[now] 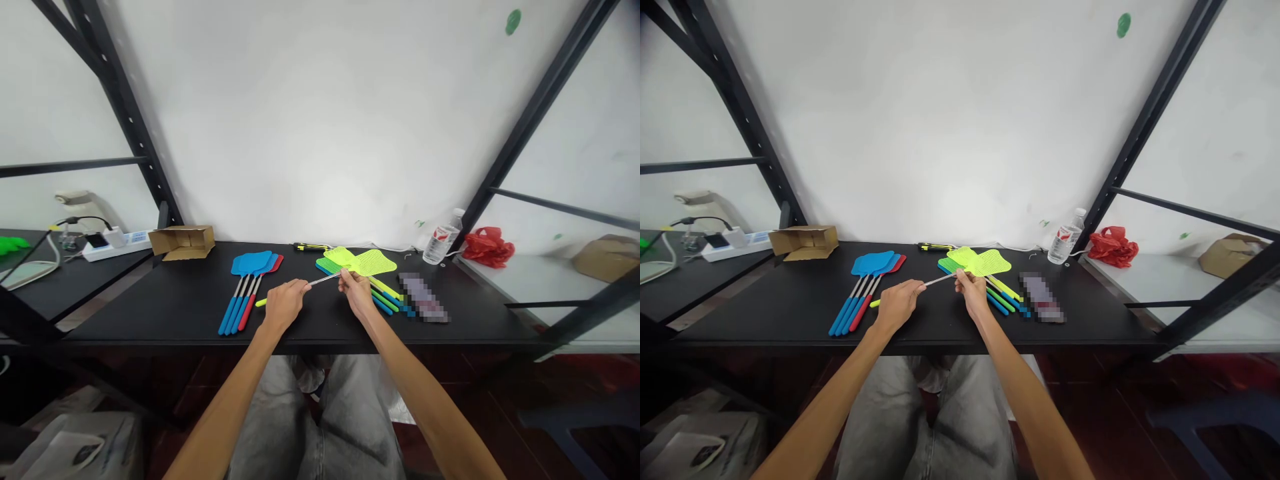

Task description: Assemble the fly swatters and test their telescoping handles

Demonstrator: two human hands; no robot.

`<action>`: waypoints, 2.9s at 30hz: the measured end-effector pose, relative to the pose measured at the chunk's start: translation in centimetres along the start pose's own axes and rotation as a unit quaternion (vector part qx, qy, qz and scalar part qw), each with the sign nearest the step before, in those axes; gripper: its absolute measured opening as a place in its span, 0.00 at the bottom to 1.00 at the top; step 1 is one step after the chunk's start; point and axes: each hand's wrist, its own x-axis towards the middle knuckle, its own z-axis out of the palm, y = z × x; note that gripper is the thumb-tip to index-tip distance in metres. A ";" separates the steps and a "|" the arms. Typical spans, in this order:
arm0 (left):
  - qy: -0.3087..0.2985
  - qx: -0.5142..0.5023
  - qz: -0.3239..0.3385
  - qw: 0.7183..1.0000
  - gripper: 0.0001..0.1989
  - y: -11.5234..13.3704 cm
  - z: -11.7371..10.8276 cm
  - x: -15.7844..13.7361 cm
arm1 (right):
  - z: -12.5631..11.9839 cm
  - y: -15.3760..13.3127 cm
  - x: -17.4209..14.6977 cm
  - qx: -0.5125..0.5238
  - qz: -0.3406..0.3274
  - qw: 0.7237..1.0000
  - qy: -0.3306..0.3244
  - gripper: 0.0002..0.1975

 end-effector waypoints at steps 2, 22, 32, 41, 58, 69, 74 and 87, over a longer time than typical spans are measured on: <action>-0.004 -0.002 0.000 1.000 0.21 0.0 -0.1 0.0 | 0.0 0.1 -0.2 -0.007 0.011 1.000 0.004 0.17; 0.015 0.017 -0.020 1.000 0.22 0.1 -0.5 0.0 | -0.3 -0.6 -0.4 0.054 -0.001 0.997 0.057 0.19; 0.008 0.000 -0.033 0.999 0.22 -0.2 -0.2 -0.2 | -0.8 -0.3 -0.2 0.038 0.007 0.999 0.024 0.21; -0.019 -0.010 -0.044 0.999 0.21 -0.2 -0.2 0.1 | -0.9 -0.4 -0.1 0.023 0.025 0.999 -0.006 0.24; -0.064 -0.052 -0.057 0.995 0.20 0.7 -0.8 1.0 | -0.5 0.0 0.2 -0.031 0.032 0.998 -0.055 0.20; 0.153 -0.565 -0.273 0.764 0.20 6.0 2.5 4.8 | 1.0 -0.2 -2.2 -0.269 -0.081 0.945 -0.167 0.23; 0.135 -0.575 -0.309 0.745 0.22 6.5 3.8 4.1 | 2.1 -1.0 -3.4 -0.388 -0.146 0.900 -0.136 0.12; -0.027 0.129 -0.303 0.944 0.19 -7.4 -8.1 -1.2 | -6.9 -5.2 0.9 -0.780 -0.128 0.612 0.009 0.17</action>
